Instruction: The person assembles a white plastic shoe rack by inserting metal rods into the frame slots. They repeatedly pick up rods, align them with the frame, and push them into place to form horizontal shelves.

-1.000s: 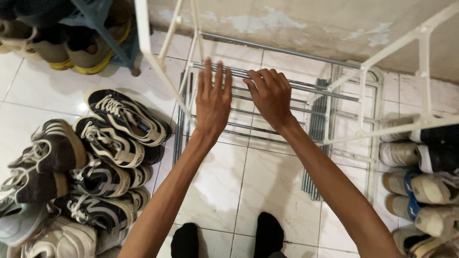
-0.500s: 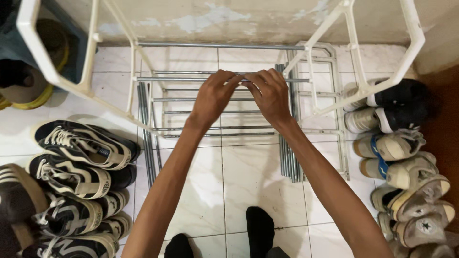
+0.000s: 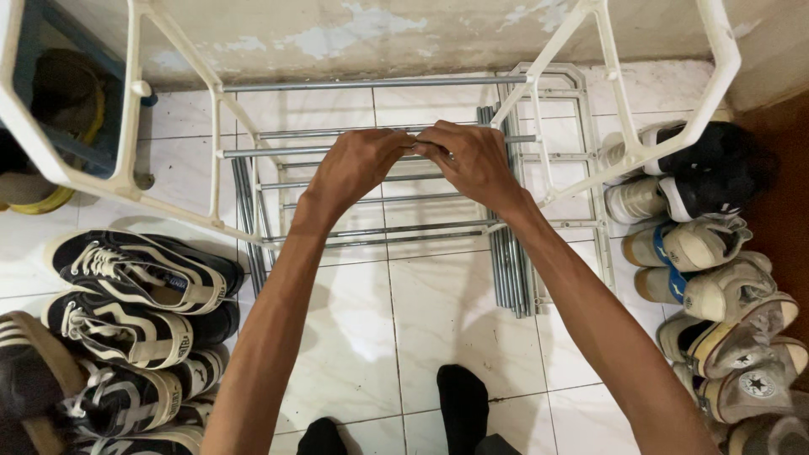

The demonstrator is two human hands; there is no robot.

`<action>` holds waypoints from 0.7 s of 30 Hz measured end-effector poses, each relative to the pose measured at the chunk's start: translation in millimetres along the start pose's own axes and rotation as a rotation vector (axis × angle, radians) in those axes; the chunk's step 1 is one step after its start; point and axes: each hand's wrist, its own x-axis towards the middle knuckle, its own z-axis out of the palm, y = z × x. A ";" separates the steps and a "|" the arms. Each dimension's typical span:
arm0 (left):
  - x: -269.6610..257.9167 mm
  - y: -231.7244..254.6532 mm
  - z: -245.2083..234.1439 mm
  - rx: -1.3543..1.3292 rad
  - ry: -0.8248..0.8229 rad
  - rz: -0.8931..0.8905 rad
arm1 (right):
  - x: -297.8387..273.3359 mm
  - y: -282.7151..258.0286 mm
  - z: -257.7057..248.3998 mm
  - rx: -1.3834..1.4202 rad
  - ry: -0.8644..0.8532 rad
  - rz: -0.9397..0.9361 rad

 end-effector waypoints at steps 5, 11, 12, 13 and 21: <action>9.2 4.6 -9.0 -0.089 -0.132 -0.157 | 16.4 10.8 -8.1 0.038 -0.313 0.270; 5.1 5.1 -1.8 -0.037 0.018 -0.076 | 19.4 11.0 -7.8 0.020 -0.367 0.311; 3.4 4.8 -0.2 -0.012 0.037 -0.075 | 15.4 10.0 -5.2 -0.012 -0.339 0.291; 2.9 4.3 2.9 0.019 0.072 -0.025 | 10.4 9.5 -2.7 -0.024 -0.213 0.201; -1.3 -0.6 15.0 0.104 0.056 0.012 | -13.5 2.7 21.1 -0.177 0.292 -0.122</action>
